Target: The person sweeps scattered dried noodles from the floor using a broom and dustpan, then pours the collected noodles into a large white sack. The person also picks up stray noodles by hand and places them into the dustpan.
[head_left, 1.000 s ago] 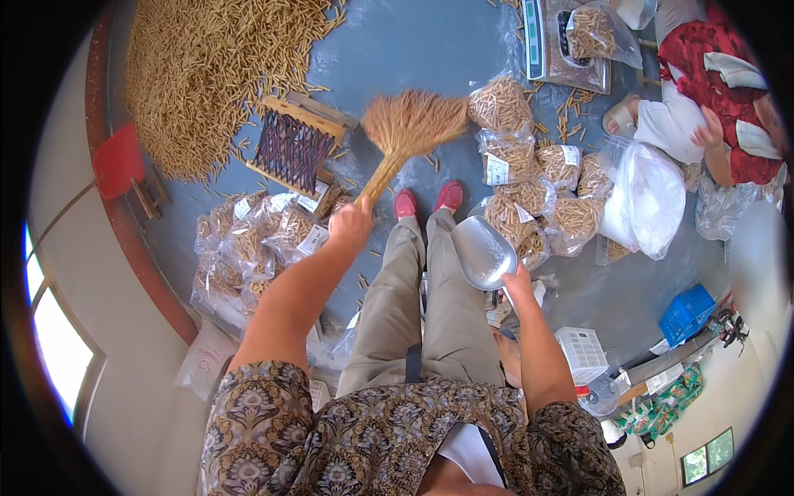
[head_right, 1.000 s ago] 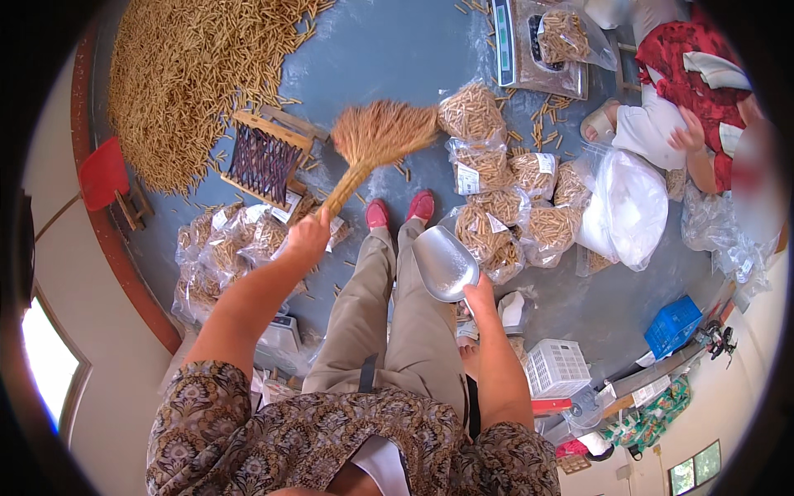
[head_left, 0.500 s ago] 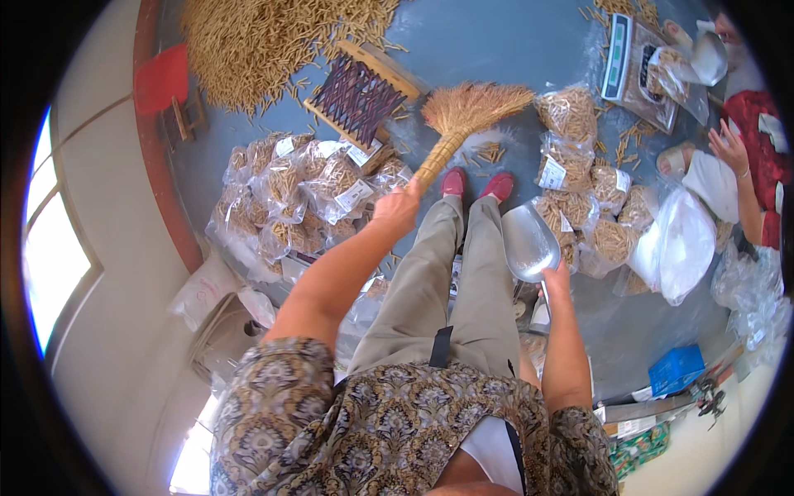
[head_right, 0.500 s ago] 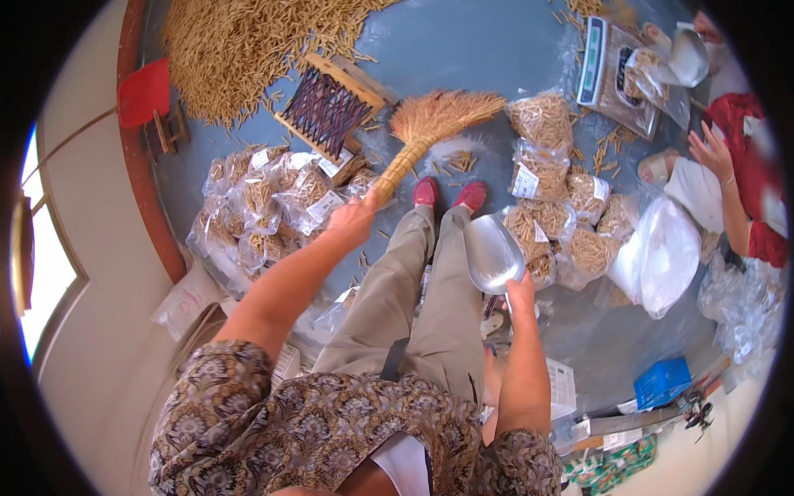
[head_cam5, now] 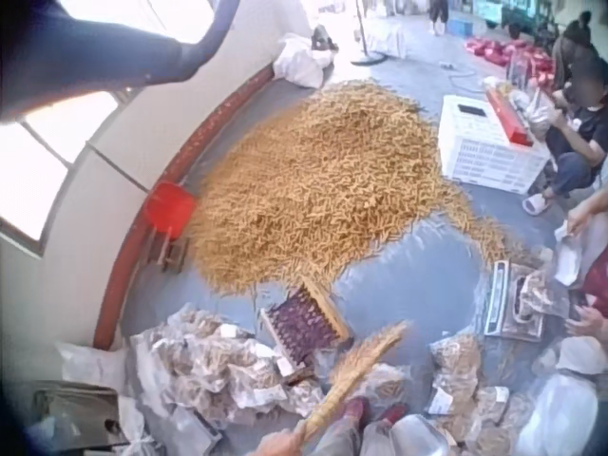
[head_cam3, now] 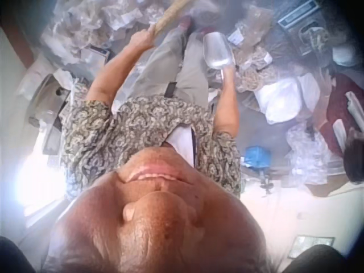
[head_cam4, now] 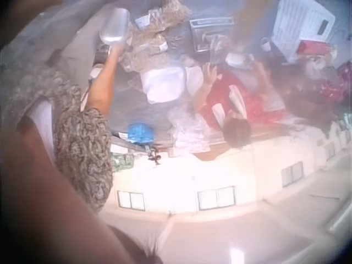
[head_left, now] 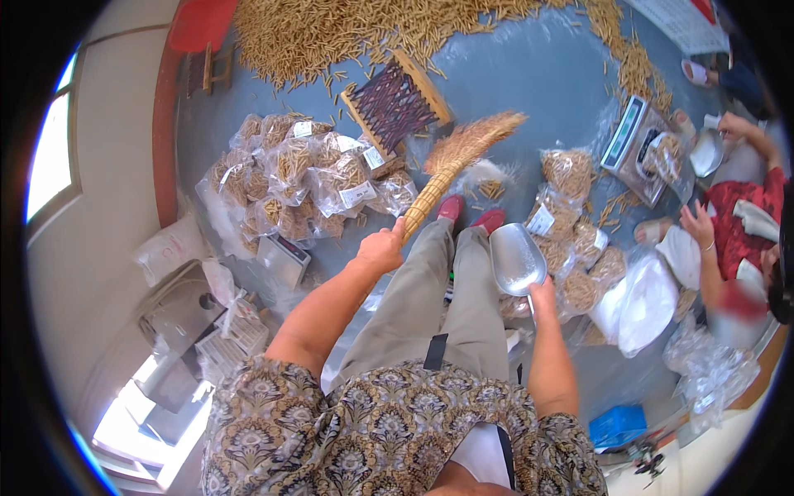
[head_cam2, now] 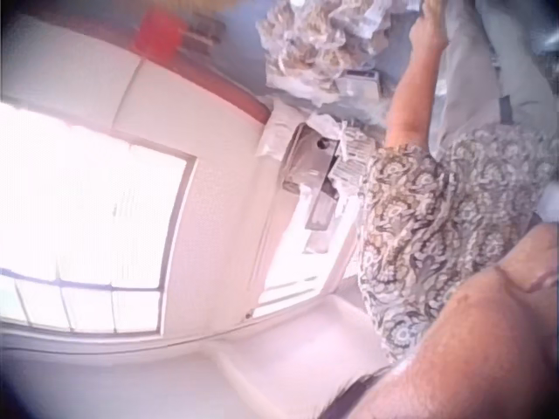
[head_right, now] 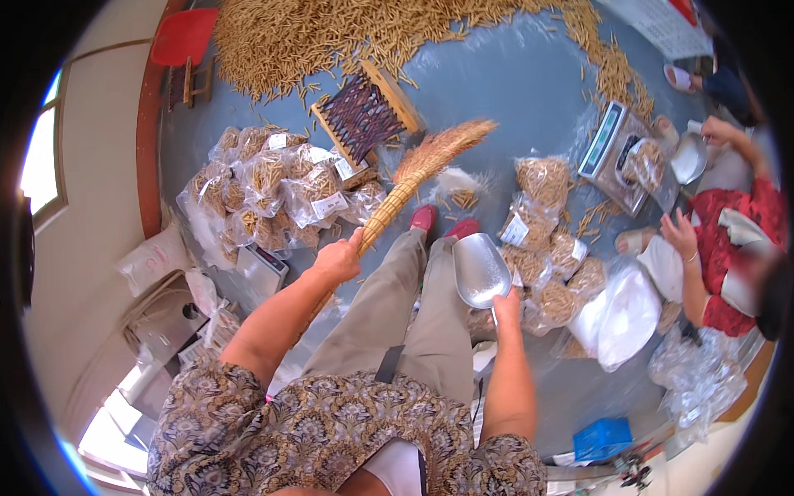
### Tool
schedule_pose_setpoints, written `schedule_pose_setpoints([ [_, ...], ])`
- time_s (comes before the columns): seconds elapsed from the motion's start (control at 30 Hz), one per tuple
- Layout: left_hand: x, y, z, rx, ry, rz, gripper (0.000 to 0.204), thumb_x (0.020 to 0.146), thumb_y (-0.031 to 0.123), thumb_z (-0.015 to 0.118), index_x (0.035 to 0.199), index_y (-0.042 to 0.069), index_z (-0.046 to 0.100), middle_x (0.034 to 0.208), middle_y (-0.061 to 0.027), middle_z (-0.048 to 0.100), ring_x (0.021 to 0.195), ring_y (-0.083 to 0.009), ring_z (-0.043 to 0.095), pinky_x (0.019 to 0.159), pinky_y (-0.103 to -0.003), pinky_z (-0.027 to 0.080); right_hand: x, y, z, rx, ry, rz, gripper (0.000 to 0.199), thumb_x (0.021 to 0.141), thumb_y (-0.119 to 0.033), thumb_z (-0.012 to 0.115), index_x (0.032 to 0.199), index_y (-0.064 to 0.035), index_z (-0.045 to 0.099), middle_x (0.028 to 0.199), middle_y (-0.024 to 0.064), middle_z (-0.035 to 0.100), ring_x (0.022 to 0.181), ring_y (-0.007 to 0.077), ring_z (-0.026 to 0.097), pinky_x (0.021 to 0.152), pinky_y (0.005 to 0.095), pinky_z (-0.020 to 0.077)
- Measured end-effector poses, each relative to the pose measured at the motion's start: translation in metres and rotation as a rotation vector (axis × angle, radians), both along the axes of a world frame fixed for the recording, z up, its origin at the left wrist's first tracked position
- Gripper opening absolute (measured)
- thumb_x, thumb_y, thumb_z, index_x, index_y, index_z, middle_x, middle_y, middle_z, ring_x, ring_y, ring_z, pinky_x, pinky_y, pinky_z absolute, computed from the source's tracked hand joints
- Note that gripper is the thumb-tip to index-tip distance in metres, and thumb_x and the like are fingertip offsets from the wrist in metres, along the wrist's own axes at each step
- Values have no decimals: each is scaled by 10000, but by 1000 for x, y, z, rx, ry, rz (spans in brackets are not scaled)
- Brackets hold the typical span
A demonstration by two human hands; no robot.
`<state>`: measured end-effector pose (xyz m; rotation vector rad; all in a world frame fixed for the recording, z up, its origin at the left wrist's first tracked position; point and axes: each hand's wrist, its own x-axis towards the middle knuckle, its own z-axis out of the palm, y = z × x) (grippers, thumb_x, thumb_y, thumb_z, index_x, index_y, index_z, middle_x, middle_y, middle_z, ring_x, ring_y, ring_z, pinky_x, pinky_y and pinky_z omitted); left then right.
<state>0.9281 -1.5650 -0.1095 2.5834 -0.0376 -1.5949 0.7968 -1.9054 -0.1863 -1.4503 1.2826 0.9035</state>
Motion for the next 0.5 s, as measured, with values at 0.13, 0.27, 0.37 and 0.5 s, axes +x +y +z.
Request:
schedule_pose_setpoints([
  [0.13, 14, 7, 15, -69, 72, 183, 707, 652, 163, 573, 1287, 57, 281, 910, -210, 592, 852, -342, 578, 730, -416, 460, 31, 5, 21, 44, -84, -4, 367, 682, -17, 456, 1048, -48, 455, 710, 100, 560, 411, 179, 508, 266, 283, 379],
  [0.27, -6, 5, 0, -322, 65, 479, 790, 573, 218, 700, 1260, 36, 357, 946, -165, 592, 876, -296, 571, 774, -356, 445, 52, 0, 24, 87, -114, -96, 281, 719, -33, 484, 998, -58, 460, 732, 103, 554, 478, 186, 525, 295, 290, 391],
  [0.37, -15, -13, -36, -762, 176, 916, 703, 623, 182, 680, 1247, 47, 386, 893, -79, 567, 789, -191, 556, 700, -291, 453, 69, 4, 31, 261, -148, -401, 221, 741, -77, 523, 955, -61, 467, 730, 99, 541, 519, 202, 527, 344, 299, 405],
  [0.5, -12, -54, -76, -954, 543, 1355, 618, 696, 161, 642, 1251, 82, 382, 770, -36, 521, 662, -109, 523, 559, -255, 448, 96, 34, 20, 435, -46, -498, 232, 768, -115, 520, 975, -23, 469, 738, 117, 550, 536, 228, 526, 389, 319, 425],
])
